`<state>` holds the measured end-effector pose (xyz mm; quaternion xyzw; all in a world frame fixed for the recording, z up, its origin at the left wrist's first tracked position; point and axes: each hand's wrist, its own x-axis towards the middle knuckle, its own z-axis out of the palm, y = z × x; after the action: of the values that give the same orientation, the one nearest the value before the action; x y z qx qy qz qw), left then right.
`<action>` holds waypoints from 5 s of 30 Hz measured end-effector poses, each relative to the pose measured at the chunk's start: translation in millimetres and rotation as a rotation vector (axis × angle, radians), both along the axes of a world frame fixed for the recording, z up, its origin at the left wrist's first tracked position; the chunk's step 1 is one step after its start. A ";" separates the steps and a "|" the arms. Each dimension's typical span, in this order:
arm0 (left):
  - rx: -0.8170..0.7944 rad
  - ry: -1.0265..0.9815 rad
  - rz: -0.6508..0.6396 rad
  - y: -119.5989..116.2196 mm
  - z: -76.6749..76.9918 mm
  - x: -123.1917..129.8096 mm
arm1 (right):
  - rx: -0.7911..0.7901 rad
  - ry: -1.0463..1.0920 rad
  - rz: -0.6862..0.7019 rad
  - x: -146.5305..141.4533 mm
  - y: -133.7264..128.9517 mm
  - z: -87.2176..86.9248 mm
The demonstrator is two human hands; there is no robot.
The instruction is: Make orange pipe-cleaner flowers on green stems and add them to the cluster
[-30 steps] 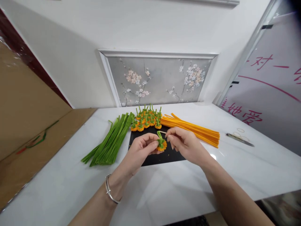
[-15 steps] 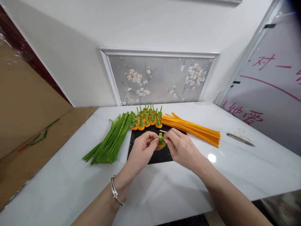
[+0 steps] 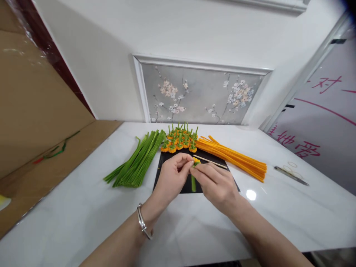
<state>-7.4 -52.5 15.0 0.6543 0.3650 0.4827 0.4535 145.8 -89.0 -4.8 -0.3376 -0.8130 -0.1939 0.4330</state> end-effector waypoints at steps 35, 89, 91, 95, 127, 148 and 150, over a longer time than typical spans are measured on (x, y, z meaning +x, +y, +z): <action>-0.330 -0.387 -0.052 -6.6 2.1 7.4 | -0.897 0.994 0.212 -12.3 5.8 15.7; -0.039 -0.022 -0.137 -2.5 -6.1 6.1 | -0.780 0.615 -0.017 -0.9 7.5 12.8; 0.015 0.019 -0.148 -1.1 -5.9 4.3 | -0.827 0.635 0.008 2.1 8.3 12.9; 0.063 0.119 -0.139 2.3 -4.8 0.5 | -1.001 0.749 0.138 11.9 10.8 15.2; -0.081 0.074 -0.204 0.5 3.9 -6.9 | -0.892 0.389 0.144 20.6 5.2 17.0; 0.289 0.352 -0.123 -9.0 3.7 -2.5 | -0.459 0.300 0.071 11.4 8.9 11.5; 0.284 0.338 -0.115 -11.0 4.9 -0.8 | -0.404 0.321 0.030 7.9 8.3 9.7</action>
<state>-8.2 -63.5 20.0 0.8029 0.3264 0.3860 0.3159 153.7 -80.8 4.8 -0.4313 -0.7611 0.0350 0.4832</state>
